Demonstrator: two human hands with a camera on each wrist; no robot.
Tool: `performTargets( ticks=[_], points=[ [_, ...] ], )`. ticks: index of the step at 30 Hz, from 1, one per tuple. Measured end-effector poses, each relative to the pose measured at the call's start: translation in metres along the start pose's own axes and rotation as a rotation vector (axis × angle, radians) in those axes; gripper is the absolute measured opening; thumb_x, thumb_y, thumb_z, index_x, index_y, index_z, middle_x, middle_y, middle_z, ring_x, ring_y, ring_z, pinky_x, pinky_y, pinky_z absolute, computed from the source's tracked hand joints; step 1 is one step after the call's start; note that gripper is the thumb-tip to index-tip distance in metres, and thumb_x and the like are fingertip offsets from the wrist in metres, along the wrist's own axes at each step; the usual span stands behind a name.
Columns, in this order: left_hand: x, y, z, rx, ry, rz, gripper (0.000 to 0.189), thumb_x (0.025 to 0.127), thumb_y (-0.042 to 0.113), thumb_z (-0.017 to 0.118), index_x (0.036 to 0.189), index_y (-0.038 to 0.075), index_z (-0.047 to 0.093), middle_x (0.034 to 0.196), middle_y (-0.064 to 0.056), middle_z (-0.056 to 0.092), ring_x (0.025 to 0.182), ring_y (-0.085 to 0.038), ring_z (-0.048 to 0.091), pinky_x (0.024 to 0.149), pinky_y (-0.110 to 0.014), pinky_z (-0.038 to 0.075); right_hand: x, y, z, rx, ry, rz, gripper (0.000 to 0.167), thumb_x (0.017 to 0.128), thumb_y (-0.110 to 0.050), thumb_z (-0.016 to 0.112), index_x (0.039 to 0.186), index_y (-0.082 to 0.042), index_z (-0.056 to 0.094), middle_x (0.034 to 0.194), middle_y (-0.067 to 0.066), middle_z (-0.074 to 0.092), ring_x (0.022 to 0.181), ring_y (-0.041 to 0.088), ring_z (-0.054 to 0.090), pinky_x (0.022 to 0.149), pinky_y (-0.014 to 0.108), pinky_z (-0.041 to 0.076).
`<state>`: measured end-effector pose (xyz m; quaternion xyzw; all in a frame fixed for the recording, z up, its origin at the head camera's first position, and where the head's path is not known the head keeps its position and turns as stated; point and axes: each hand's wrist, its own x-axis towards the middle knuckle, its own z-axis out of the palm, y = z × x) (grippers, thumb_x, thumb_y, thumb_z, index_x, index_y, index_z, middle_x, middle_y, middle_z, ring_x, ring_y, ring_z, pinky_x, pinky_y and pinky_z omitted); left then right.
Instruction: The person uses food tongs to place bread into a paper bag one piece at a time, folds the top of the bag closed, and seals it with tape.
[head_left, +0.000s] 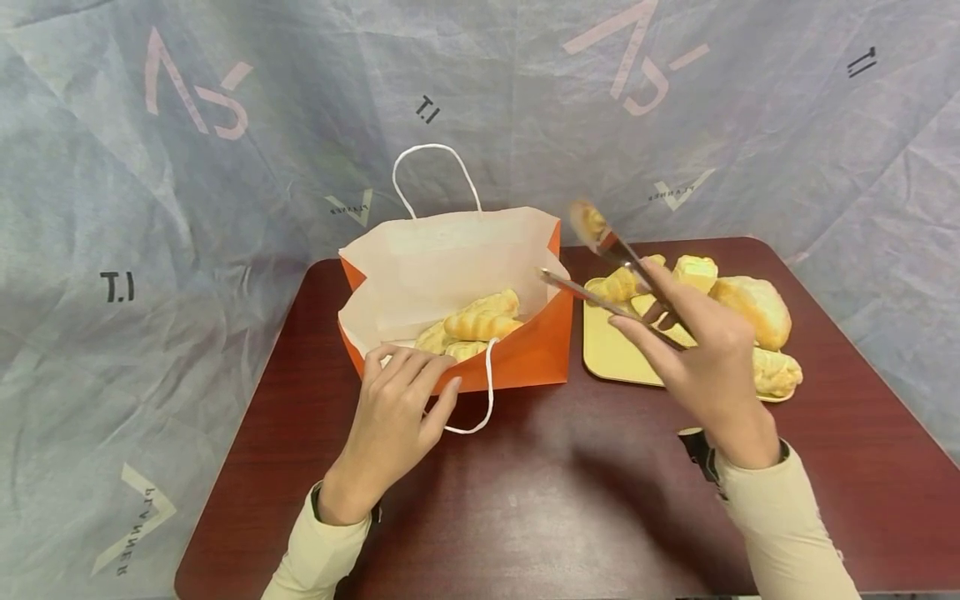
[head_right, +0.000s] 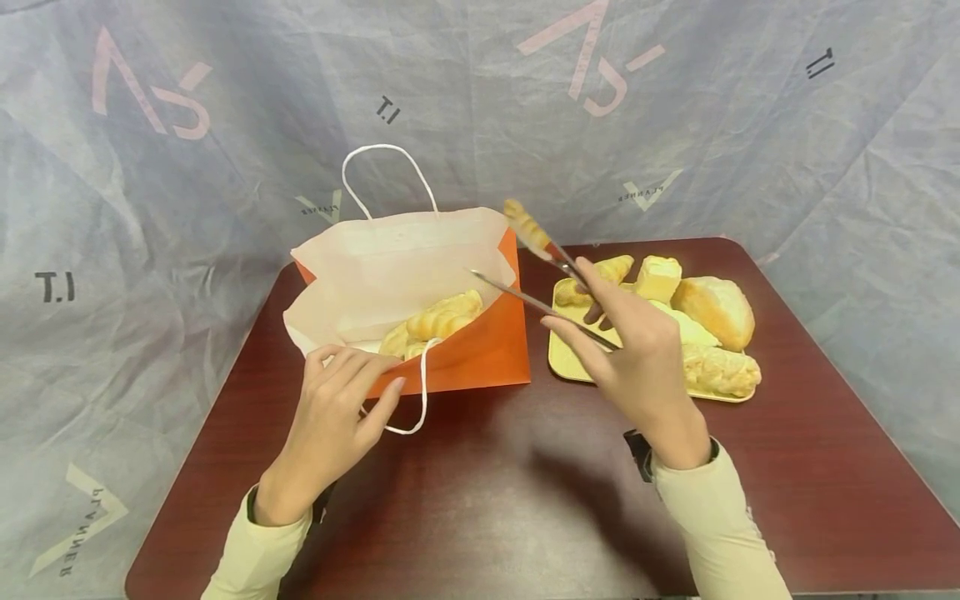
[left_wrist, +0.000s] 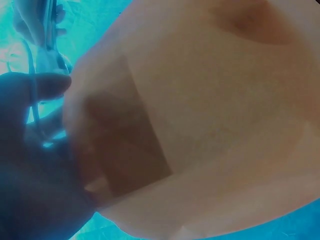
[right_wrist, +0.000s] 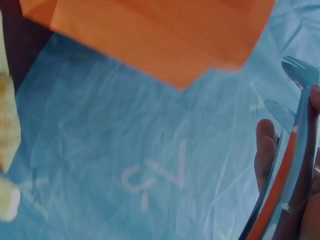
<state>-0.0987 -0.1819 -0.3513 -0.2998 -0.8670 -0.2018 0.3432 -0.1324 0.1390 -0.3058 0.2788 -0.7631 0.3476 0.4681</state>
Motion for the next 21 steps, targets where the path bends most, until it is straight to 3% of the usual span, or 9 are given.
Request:
performTargets(
  ticks=[6, 12, 16, 21],
  points=[
    [0.0, 0.001, 0.001, -0.005, -0.01, -0.003, 0.02, 0.094, 0.021, 0.062, 0.105, 0.007, 0.072, 0.095, -0.005, 0.071, 0.092, -0.024, 0.062, 0.098, -0.048, 0.035, -0.002, 0.007, -0.027, -0.048, 0.062, 0.054, 0.059, 0.085, -0.051, 0.073, 0.117, -0.001, 0.073, 0.088, 0.017, 0.073, 0.069, 0.019, 0.06, 0.074, 0.01, 0.042],
    [0.0, 0.001, 0.002, -0.011, -0.018, -0.011, 0.02, 0.094, 0.021, 0.062, 0.105, 0.007, 0.072, 0.096, -0.005, 0.071, 0.092, -0.024, 0.062, 0.098, -0.049, 0.035, -0.024, 0.029, -0.054, -0.165, -0.042, 0.075, 0.062, 0.087, -0.053, 0.07, 0.122, -0.003, 0.07, 0.09, 0.016, 0.072, 0.069, 0.014, 0.058, 0.076, 0.007, 0.039],
    [0.001, 0.003, 0.003, -0.011, -0.016, -0.01, 0.02, 0.094, 0.021, 0.062, 0.105, 0.007, 0.072, 0.095, -0.006, 0.071, 0.092, -0.024, 0.062, 0.097, -0.05, 0.035, -0.037, 0.046, -0.071, -0.29, -0.093, 0.068, 0.063, 0.088, -0.057, 0.067, 0.123, -0.004, 0.07, 0.085, 0.014, 0.071, 0.064, 0.021, 0.056, 0.067, 0.011, 0.035],
    [0.001, 0.003, 0.002, 0.0, 0.001, -0.009, 0.021, 0.094, 0.022, 0.062, 0.104, 0.006, 0.072, 0.094, -0.007, 0.071, 0.09, -0.025, 0.062, 0.095, -0.05, 0.035, -0.049, 0.066, -0.092, -0.411, -0.142, 0.078, 0.07, 0.089, -0.066, 0.059, 0.124, -0.006, 0.07, 0.072, 0.012, 0.065, 0.059, 0.02, 0.054, 0.054, 0.02, 0.033]
  ],
)
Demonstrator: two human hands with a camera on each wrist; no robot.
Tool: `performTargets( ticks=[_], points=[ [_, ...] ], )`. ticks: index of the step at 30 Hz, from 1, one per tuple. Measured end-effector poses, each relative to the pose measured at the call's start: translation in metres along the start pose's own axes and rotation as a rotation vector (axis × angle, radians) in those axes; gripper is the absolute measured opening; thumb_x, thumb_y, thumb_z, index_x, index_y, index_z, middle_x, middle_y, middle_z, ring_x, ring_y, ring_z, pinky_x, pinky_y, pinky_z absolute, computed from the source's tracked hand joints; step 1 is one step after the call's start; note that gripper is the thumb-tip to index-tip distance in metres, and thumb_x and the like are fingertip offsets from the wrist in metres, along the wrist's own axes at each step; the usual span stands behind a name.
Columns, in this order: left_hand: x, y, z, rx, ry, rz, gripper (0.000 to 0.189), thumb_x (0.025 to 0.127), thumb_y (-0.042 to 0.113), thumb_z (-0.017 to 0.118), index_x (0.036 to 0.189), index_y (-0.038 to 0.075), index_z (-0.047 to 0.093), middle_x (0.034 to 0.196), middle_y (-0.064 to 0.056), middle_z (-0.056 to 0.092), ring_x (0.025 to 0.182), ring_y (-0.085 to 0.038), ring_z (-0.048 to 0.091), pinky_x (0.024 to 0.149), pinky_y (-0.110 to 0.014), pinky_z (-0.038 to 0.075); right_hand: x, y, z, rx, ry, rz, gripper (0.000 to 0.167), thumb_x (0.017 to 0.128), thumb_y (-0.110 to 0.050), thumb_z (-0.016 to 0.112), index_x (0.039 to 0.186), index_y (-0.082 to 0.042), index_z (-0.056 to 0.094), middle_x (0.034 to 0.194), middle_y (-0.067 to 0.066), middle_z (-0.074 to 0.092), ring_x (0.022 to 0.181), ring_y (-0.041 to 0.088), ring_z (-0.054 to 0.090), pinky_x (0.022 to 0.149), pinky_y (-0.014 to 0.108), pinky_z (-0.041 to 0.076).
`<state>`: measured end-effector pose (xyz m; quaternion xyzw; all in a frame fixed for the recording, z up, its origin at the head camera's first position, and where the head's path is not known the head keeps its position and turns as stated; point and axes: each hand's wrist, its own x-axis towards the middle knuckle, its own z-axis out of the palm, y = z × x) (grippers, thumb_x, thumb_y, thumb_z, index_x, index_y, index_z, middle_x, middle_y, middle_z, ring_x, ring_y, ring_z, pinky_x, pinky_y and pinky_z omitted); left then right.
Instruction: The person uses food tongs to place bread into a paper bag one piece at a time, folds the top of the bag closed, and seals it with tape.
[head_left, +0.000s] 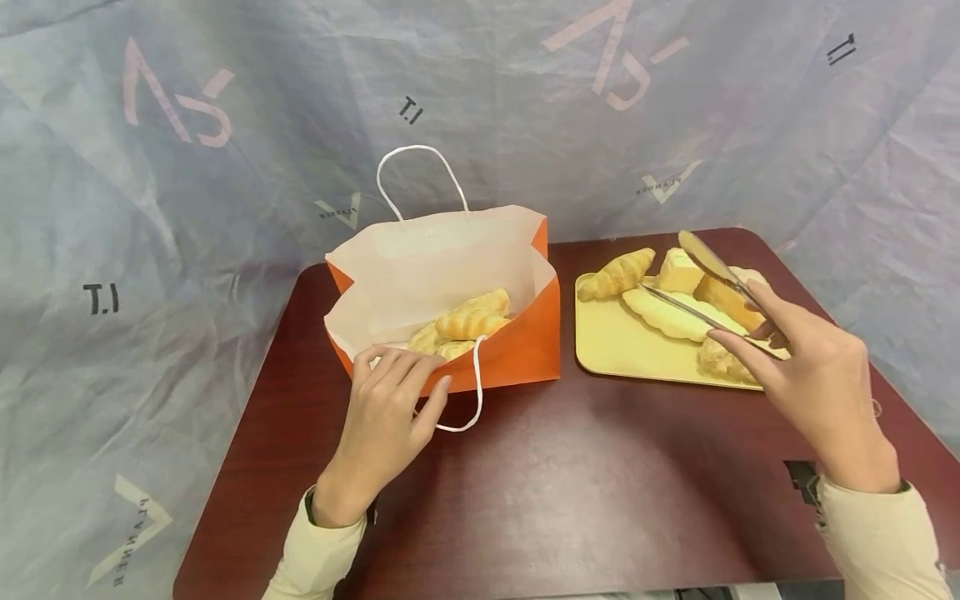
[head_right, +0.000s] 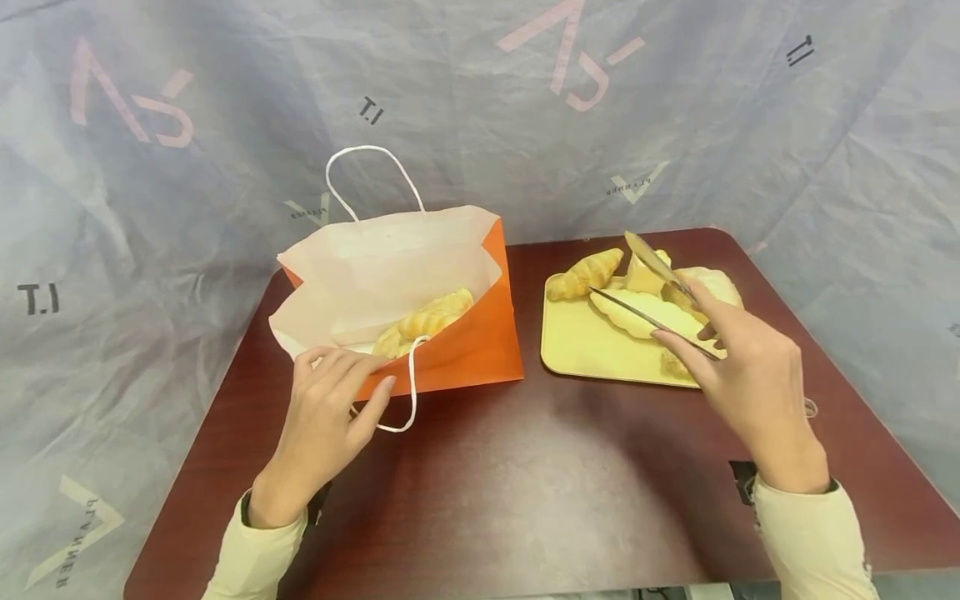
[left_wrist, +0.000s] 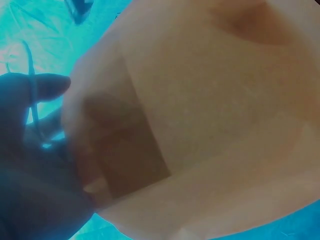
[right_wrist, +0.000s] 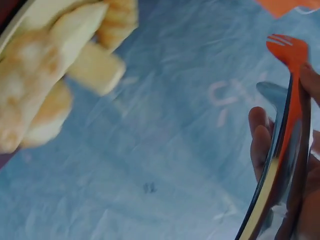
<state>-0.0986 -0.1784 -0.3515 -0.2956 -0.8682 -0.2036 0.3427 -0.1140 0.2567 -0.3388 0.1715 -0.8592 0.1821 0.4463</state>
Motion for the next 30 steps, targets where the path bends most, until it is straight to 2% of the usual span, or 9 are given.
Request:
performTargets(
  ticks=[3, 6, 11, 15, 17, 21, 24, 28, 30],
  points=[
    [-0.001, 0.0, 0.0, 0.004, 0.01, -0.003, 0.021, 0.094, 0.022, 0.061, 0.104, 0.006, 0.072, 0.093, -0.007, 0.071, 0.09, -0.026, 0.062, 0.094, -0.051, 0.035, -0.008, 0.017, -0.005, -0.055, -0.058, 0.017, 0.064, 0.085, -0.056, 0.07, 0.125, -0.007, 0.07, 0.068, 0.009, 0.064, 0.055, 0.02, 0.053, 0.048, 0.024, 0.032],
    [-0.001, 0.0, -0.001, 0.005, 0.009, -0.006, 0.021, 0.094, 0.022, 0.061, 0.104, 0.006, 0.072, 0.093, -0.007, 0.07, 0.09, -0.026, 0.062, 0.094, -0.051, 0.035, -0.017, 0.032, -0.011, -0.089, -0.115, 0.028, 0.058, 0.076, -0.039, 0.083, 0.123, -0.007, 0.071, 0.063, 0.003, 0.06, 0.053, 0.01, 0.049, 0.045, 0.024, 0.031],
    [-0.002, 0.0, -0.001, -0.001, 0.003, -0.01, 0.021, 0.094, 0.021, 0.061, 0.103, 0.006, 0.072, 0.093, -0.007, 0.07, 0.092, -0.026, 0.062, 0.095, -0.052, 0.034, -0.032, 0.052, -0.021, -0.097, -0.196, 0.048, 0.06, 0.066, -0.027, 0.089, 0.12, -0.01, 0.072, 0.064, 0.0, 0.064, 0.065, -0.019, 0.039, 0.046, 0.024, 0.033],
    [-0.003, 0.001, 0.0, -0.005, 0.004, -0.014, 0.021, 0.094, 0.021, 0.061, 0.102, 0.005, 0.072, 0.092, -0.007, 0.07, 0.09, -0.026, 0.061, 0.095, -0.052, 0.034, -0.042, 0.062, -0.027, -0.098, -0.231, 0.079, 0.062, 0.062, -0.022, 0.091, 0.12, -0.009, 0.072, 0.066, 0.002, 0.066, 0.069, -0.026, 0.035, 0.047, 0.023, 0.034],
    [-0.003, 0.002, 0.0, -0.006, 0.003, -0.016, 0.02, 0.094, 0.02, 0.061, 0.101, 0.005, 0.072, 0.092, -0.007, 0.07, 0.089, -0.026, 0.061, 0.095, -0.051, 0.034, -0.046, 0.066, -0.031, -0.106, -0.247, 0.096, 0.063, 0.061, -0.02, 0.091, 0.12, -0.009, 0.072, 0.067, 0.004, 0.066, 0.067, -0.025, 0.034, 0.046, 0.023, 0.033],
    [-0.004, 0.003, 0.001, -0.006, 0.002, -0.015, 0.019, 0.094, 0.02, 0.061, 0.101, 0.005, 0.072, 0.091, -0.007, 0.07, 0.088, -0.025, 0.061, 0.095, -0.052, 0.034, -0.053, 0.073, -0.037, -0.141, -0.31, 0.138, 0.059, 0.063, -0.021, 0.091, 0.119, -0.01, 0.072, 0.066, 0.003, 0.065, 0.055, -0.011, 0.041, 0.041, 0.027, 0.03],
    [-0.004, 0.003, 0.001, -0.006, 0.005, -0.013, 0.019, 0.094, 0.02, 0.061, 0.1, 0.006, 0.071, 0.091, -0.007, 0.069, 0.088, -0.025, 0.061, 0.095, -0.052, 0.035, -0.058, 0.078, -0.04, -0.16, -0.377, 0.184, 0.059, 0.067, -0.028, 0.09, 0.119, -0.01, 0.071, 0.059, -0.002, 0.056, 0.048, 0.002, 0.037, 0.043, 0.031, 0.029],
    [-0.003, 0.003, 0.001, -0.006, 0.008, -0.011, 0.019, 0.093, 0.02, 0.062, 0.1, 0.005, 0.071, 0.091, -0.007, 0.069, 0.087, -0.025, 0.061, 0.094, -0.052, 0.035, -0.064, 0.085, -0.045, -0.171, -0.475, 0.256, 0.063, 0.071, -0.039, 0.087, 0.123, -0.01, 0.069, 0.054, -0.007, 0.041, 0.049, 0.009, 0.032, 0.045, 0.034, 0.028],
    [-0.003, 0.003, 0.001, -0.006, 0.01, -0.011, 0.019, 0.093, 0.02, 0.062, 0.1, 0.005, 0.071, 0.091, -0.007, 0.069, 0.087, -0.025, 0.061, 0.094, -0.052, 0.035, -0.066, 0.088, -0.048, -0.178, -0.531, 0.283, 0.064, 0.073, -0.042, 0.086, 0.126, -0.01, 0.068, 0.053, -0.007, 0.04, 0.05, 0.012, 0.033, 0.045, 0.034, 0.028]
  ],
)
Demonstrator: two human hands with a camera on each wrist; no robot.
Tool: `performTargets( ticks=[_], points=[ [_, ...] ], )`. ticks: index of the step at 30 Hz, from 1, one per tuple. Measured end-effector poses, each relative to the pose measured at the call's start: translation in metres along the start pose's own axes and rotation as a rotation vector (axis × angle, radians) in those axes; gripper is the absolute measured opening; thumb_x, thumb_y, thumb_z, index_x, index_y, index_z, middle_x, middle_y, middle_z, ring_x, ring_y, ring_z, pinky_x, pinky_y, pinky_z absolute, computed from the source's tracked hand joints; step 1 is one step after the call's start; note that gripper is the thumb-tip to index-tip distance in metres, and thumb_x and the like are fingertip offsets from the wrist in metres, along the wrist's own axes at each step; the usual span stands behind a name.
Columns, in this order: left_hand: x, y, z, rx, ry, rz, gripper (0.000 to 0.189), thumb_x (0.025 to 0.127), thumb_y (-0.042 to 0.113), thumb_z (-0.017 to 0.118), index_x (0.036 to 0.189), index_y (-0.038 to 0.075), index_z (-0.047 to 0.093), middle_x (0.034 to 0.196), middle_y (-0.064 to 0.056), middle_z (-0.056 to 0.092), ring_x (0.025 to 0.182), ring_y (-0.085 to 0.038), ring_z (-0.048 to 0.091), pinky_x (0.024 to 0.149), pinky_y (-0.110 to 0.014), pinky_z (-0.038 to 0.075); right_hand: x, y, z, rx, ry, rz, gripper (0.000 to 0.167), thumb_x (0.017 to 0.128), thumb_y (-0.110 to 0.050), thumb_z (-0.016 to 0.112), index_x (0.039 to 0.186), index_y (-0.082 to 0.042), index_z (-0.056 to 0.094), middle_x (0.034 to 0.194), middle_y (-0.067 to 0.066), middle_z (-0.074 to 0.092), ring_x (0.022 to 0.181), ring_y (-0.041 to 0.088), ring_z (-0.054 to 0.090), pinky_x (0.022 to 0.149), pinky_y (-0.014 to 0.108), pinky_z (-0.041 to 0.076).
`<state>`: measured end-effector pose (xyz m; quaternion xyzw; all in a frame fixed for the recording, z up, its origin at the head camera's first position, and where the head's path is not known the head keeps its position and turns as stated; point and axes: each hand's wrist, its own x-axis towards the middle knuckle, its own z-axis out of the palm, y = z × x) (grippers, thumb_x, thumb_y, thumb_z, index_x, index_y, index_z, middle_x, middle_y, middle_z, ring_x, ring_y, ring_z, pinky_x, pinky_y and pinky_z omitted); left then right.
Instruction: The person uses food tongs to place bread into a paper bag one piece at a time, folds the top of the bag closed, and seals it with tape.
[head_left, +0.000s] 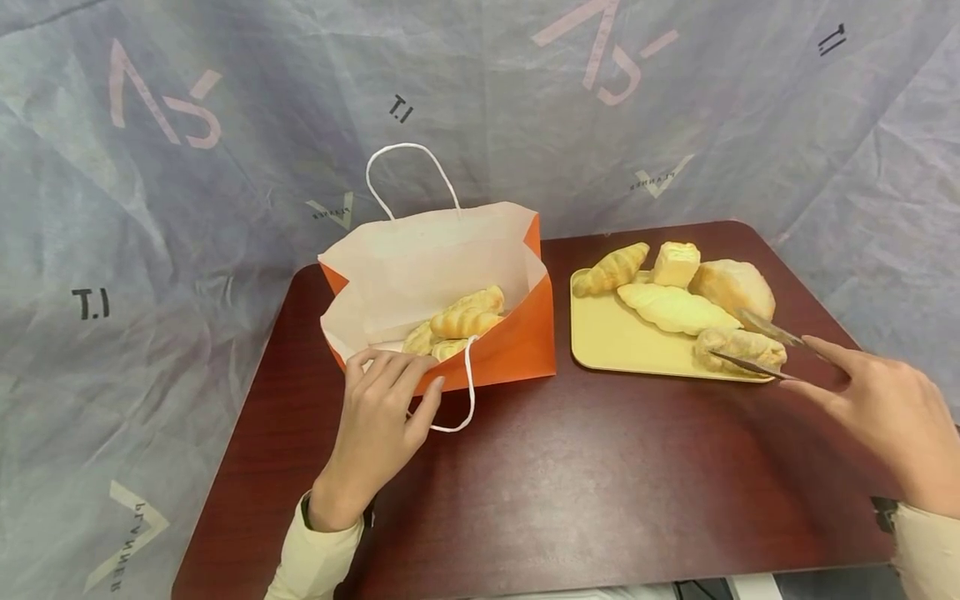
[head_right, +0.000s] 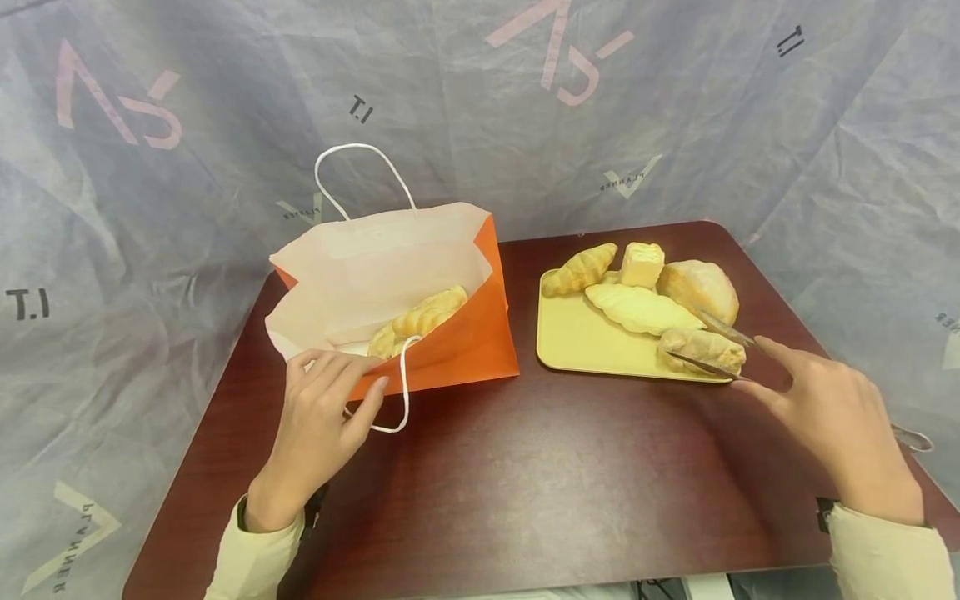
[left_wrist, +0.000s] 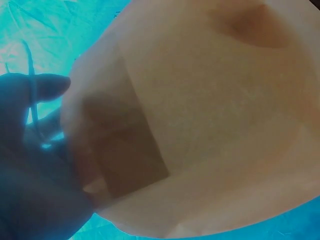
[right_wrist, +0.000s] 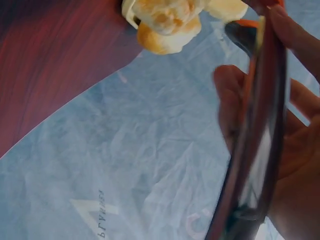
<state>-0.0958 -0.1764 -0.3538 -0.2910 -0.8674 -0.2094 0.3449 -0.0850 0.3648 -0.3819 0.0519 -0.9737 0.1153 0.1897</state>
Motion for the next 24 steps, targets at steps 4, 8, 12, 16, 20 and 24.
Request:
performTargets(
  ticks=[4, 8, 12, 16, 20, 24],
  points=[
    [-0.001, 0.0, 0.001, 0.001, 0.004, -0.003, 0.018, 0.093, 0.02, 0.063, 0.1, 0.005, 0.071, 0.091, -0.007, 0.069, 0.087, -0.025, 0.062, 0.093, -0.051, 0.035, -0.001, 0.005, 0.001, -0.027, -0.109, 0.041, 0.065, 0.078, -0.047, 0.081, 0.131, -0.012, 0.064, 0.052, -0.006, 0.04, 0.054, 0.019, 0.039, 0.046, 0.036, 0.03],
    [-0.002, 0.001, 0.001, 0.005, -0.003, -0.011, 0.018, 0.093, 0.021, 0.063, 0.1, 0.006, 0.071, 0.092, -0.006, 0.07, 0.087, -0.025, 0.062, 0.094, -0.051, 0.035, 0.001, 0.007, 0.004, -0.044, -0.154, 0.062, 0.067, 0.077, -0.047, 0.082, 0.131, -0.011, 0.064, 0.054, -0.003, 0.048, 0.057, 0.025, 0.049, 0.045, 0.046, 0.037],
    [-0.003, 0.001, 0.002, 0.004, 0.005, -0.013, 0.019, 0.094, 0.022, 0.062, 0.1, 0.006, 0.071, 0.091, -0.006, 0.069, 0.086, -0.025, 0.062, 0.093, -0.051, 0.035, 0.004, 0.008, 0.006, -0.065, -0.173, 0.077, 0.069, 0.076, -0.045, 0.084, 0.131, -0.01, 0.062, 0.065, 0.011, 0.06, 0.064, 0.037, 0.057, 0.045, 0.054, 0.039],
    [-0.004, 0.0, 0.002, -0.003, 0.024, -0.009, 0.019, 0.094, 0.022, 0.061, 0.099, 0.006, 0.071, 0.089, -0.007, 0.069, 0.085, -0.025, 0.062, 0.092, -0.051, 0.035, 0.005, 0.006, 0.009, -0.081, -0.163, 0.078, 0.068, 0.074, -0.039, 0.086, 0.131, -0.01, 0.062, 0.078, 0.024, 0.064, 0.07, 0.046, 0.059, 0.043, 0.054, 0.039],
    [-0.003, 0.0, 0.003, -0.008, 0.018, -0.008, 0.019, 0.094, 0.021, 0.061, 0.1, 0.006, 0.071, 0.09, -0.007, 0.069, 0.085, -0.025, 0.062, 0.092, -0.051, 0.035, 0.004, 0.006, 0.011, -0.096, -0.12, 0.049, 0.067, 0.07, -0.032, 0.088, 0.128, -0.009, 0.062, 0.078, 0.025, 0.064, 0.07, 0.049, 0.059, 0.042, 0.055, 0.038],
    [-0.003, 0.0, 0.003, -0.004, 0.007, -0.008, 0.019, 0.094, 0.022, 0.062, 0.1, 0.006, 0.071, 0.091, -0.007, 0.07, 0.086, -0.025, 0.062, 0.093, -0.051, 0.035, 0.004, 0.006, 0.011, -0.114, -0.082, 0.018, 0.064, 0.069, -0.026, 0.089, 0.124, -0.009, 0.063, 0.086, 0.027, 0.067, 0.073, 0.051, 0.059, 0.043, 0.058, 0.038]
  ],
)
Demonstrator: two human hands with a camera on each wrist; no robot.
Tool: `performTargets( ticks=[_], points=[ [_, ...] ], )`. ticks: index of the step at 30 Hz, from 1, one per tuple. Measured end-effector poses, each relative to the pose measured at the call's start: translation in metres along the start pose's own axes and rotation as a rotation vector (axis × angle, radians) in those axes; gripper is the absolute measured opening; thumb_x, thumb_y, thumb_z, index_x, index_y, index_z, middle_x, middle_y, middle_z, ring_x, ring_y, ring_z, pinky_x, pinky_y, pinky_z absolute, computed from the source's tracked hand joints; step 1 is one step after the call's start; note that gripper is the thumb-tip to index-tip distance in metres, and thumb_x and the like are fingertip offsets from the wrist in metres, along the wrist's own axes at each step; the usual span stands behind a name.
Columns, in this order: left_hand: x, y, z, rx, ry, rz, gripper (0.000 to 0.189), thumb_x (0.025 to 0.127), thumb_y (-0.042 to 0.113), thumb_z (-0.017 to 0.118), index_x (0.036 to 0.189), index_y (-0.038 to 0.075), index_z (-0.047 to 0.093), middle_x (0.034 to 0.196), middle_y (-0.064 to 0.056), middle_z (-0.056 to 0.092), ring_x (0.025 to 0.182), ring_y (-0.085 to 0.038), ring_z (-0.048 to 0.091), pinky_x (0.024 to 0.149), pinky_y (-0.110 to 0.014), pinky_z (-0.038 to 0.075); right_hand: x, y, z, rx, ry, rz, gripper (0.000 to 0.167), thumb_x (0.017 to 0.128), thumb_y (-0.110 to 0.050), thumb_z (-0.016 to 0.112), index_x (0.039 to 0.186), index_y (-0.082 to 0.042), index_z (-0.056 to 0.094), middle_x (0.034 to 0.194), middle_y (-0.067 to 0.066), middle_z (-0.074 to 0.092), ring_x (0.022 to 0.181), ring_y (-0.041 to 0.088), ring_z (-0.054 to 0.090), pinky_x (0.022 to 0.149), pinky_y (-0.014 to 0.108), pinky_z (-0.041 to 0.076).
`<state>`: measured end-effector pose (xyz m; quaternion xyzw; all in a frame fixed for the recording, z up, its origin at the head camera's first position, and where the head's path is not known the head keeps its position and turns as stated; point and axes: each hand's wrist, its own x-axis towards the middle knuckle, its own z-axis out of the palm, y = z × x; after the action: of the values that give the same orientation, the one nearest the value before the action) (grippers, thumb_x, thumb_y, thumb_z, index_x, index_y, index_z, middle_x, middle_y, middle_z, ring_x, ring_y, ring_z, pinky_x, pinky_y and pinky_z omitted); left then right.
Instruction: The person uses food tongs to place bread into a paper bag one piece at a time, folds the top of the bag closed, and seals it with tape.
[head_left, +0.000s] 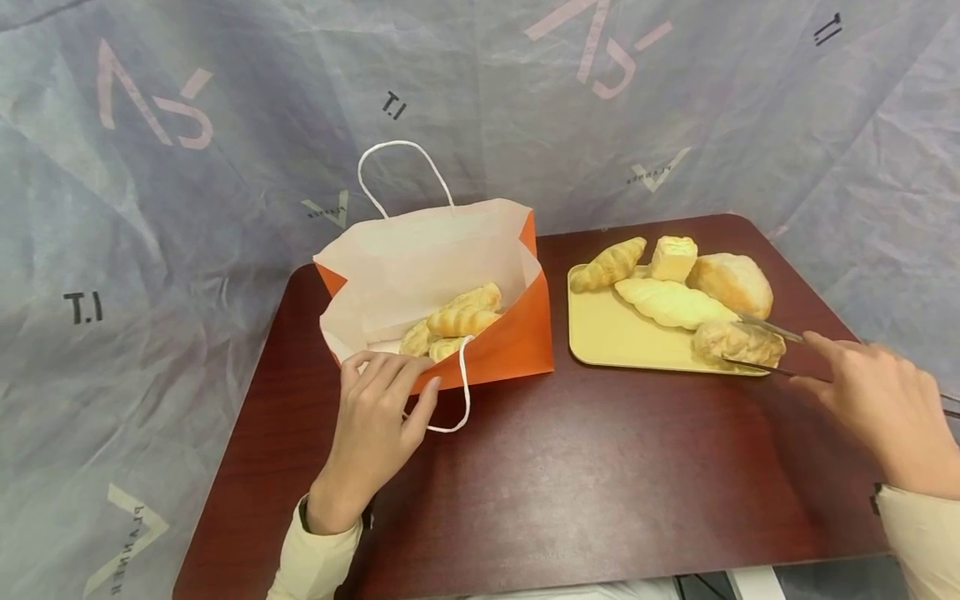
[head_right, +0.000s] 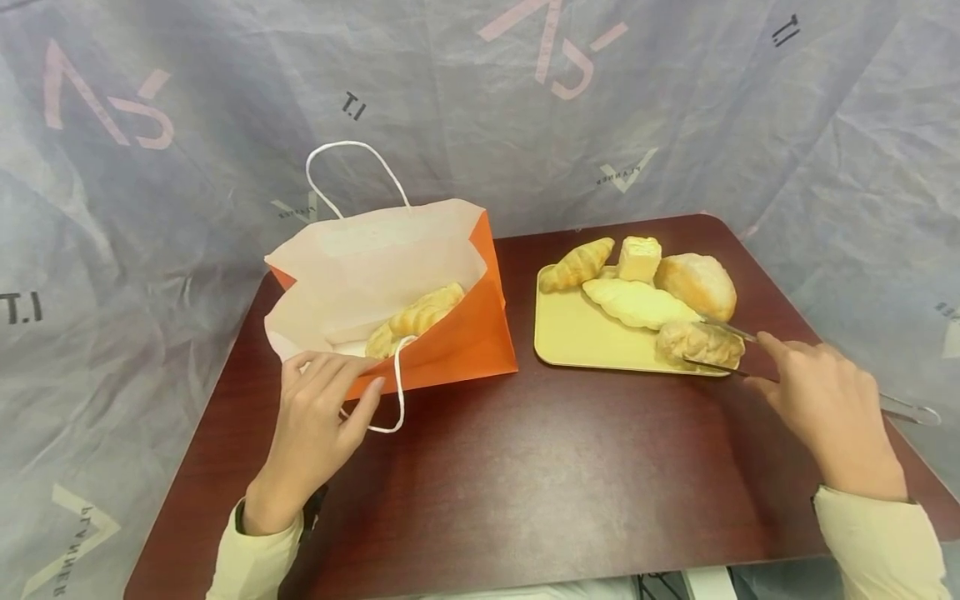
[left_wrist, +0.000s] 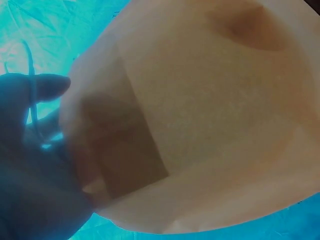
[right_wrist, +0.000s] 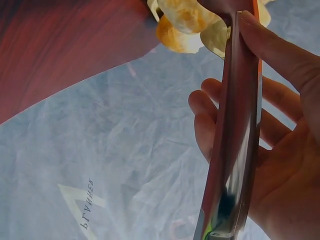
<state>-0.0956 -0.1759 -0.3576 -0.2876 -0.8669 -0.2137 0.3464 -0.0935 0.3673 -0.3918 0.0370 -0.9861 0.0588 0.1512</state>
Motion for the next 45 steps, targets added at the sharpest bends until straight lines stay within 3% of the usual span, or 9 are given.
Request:
performTargets(
  ticks=[7, 12, 18, 25, 28, 34, 40, 45],
  points=[
    [0.001, 0.0, 0.0, 0.002, 0.007, 0.003, 0.019, 0.094, 0.022, 0.062, 0.1, 0.006, 0.071, 0.09, -0.007, 0.07, 0.085, -0.025, 0.062, 0.092, -0.051, 0.035, 0.003, 0.002, 0.007, -0.013, -0.01, -0.006, 0.067, 0.07, -0.026, 0.087, 0.128, -0.006, 0.061, 0.101, 0.028, 0.067, 0.078, 0.052, 0.059, 0.05, 0.064, 0.041],
    [0.001, 0.0, 0.001, 0.0, 0.004, 0.002, 0.02, 0.095, 0.022, 0.061, 0.1, 0.006, 0.071, 0.09, -0.007, 0.07, 0.085, -0.025, 0.062, 0.093, -0.051, 0.035, 0.002, 0.004, 0.01, -0.019, 0.022, -0.026, 0.061, 0.071, -0.022, 0.086, 0.125, -0.006, 0.061, 0.089, 0.027, 0.066, 0.07, 0.051, 0.059, 0.046, 0.061, 0.04],
    [0.0, 0.001, 0.001, 0.001, -0.008, 0.005, 0.019, 0.094, 0.022, 0.062, 0.1, 0.006, 0.071, 0.091, -0.007, 0.069, 0.086, -0.025, 0.062, 0.093, -0.051, 0.035, -0.004, 0.008, 0.016, -0.027, 0.132, -0.105, 0.056, 0.069, -0.016, 0.086, 0.12, -0.008, 0.065, 0.073, 0.017, 0.065, 0.064, 0.044, 0.058, 0.039, 0.054, 0.036],
    [0.002, 0.001, 0.0, 0.003, -0.011, 0.012, 0.019, 0.094, 0.021, 0.062, 0.099, 0.005, 0.071, 0.091, -0.007, 0.069, 0.086, -0.025, 0.061, 0.092, -0.051, 0.035, -0.008, 0.009, 0.019, 0.002, 0.197, -0.11, 0.052, 0.075, -0.019, 0.083, 0.122, -0.008, 0.065, 0.082, 0.021, 0.068, 0.066, 0.046, 0.059, 0.041, 0.056, 0.037],
    [0.002, 0.001, 0.0, 0.005, -0.008, 0.011, 0.019, 0.094, 0.021, 0.062, 0.099, 0.005, 0.071, 0.091, -0.007, 0.069, 0.085, -0.025, 0.061, 0.092, -0.051, 0.035, -0.006, 0.005, 0.016, 0.024, 0.228, -0.107, 0.051, 0.078, -0.022, 0.082, 0.124, -0.007, 0.066, 0.08, 0.024, 0.067, 0.063, 0.046, 0.058, 0.04, 0.055, 0.036],
    [0.0, 0.001, -0.001, 0.004, -0.009, 0.002, 0.019, 0.093, 0.021, 0.063, 0.1, 0.005, 0.071, 0.091, -0.007, 0.069, 0.086, -0.025, 0.061, 0.092, -0.051, 0.035, -0.001, -0.013, 0.007, 0.057, 0.304, -0.158, 0.048, 0.078, -0.021, 0.081, 0.121, -0.005, 0.068, 0.061, 0.016, 0.057, 0.049, 0.035, 0.051, 0.035, 0.044, 0.032],
    [0.0, 0.001, 0.0, 0.002, -0.014, 0.001, 0.019, 0.094, 0.021, 0.063, 0.1, 0.005, 0.071, 0.091, -0.007, 0.069, 0.087, -0.025, 0.061, 0.093, -0.052, 0.035, 0.004, -0.036, -0.006, 0.083, 0.374, -0.255, 0.044, 0.092, -0.035, 0.066, 0.124, -0.004, 0.066, 0.067, 0.015, 0.061, 0.054, 0.032, 0.053, 0.038, 0.044, 0.035],
    [0.0, 0.001, 0.0, 0.003, -0.009, 0.003, 0.019, 0.093, 0.021, 0.063, 0.1, 0.006, 0.071, 0.091, -0.007, 0.069, 0.087, -0.025, 0.062, 0.093, -0.051, 0.035, 0.011, -0.057, -0.016, 0.104, 0.424, -0.306, 0.065, 0.101, -0.057, 0.043, 0.121, 0.001, 0.064, 0.075, 0.014, 0.065, 0.059, 0.03, 0.056, 0.045, 0.051, 0.041]
  ],
)
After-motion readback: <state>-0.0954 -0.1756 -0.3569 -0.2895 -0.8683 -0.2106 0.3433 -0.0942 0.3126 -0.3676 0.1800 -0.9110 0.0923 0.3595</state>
